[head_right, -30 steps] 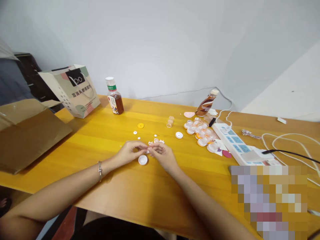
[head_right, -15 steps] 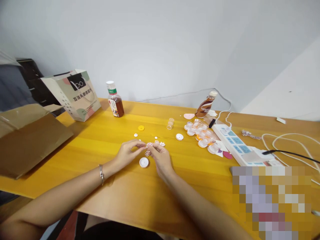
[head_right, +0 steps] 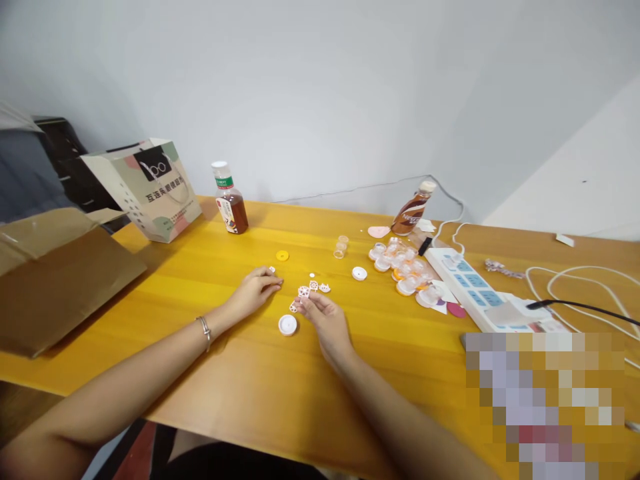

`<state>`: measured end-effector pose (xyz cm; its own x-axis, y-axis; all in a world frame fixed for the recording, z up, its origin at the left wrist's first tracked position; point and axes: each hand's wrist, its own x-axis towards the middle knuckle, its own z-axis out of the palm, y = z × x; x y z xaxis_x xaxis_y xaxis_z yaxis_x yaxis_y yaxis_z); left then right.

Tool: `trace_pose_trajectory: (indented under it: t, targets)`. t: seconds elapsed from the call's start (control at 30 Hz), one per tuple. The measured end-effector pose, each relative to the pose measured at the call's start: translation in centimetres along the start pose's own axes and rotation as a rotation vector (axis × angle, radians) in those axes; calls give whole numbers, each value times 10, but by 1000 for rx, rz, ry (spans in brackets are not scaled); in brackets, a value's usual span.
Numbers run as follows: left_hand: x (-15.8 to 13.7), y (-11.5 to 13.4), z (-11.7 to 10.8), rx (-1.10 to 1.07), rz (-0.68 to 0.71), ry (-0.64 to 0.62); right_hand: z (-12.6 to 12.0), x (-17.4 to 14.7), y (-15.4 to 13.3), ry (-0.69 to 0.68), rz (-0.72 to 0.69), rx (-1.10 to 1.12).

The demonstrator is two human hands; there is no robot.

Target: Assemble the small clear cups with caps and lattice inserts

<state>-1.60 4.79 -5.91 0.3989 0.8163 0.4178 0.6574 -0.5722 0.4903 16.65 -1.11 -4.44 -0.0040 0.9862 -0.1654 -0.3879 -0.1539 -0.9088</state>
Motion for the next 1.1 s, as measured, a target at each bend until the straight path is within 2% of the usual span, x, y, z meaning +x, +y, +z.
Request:
trace_pose_trajectory:
  t: [0.17,0.37,0.53,0.6,0.73,0.93,1.1]
  targets:
    - [-1,-2,0,-18,9,3,-5,2,1,44,-17,49]
    - [-2,7,-2,-34,29,4,-15,12,1,156,-161,97]
    - [0,25,-3,41,199,-146,-14,14,1,133,-110,140]
    - [1,29,-1,104,215,-178,-12,12,1,120,-93,137]
    - [1,26,1,91,196,-148,-9,9,1,106,-87,97]
    - [2,20,3,-314,38,-77,-3,2,1,94,-42,111]
    - [0,16,0,-479,-113,-3,0,-5,-1,54,-4,54]
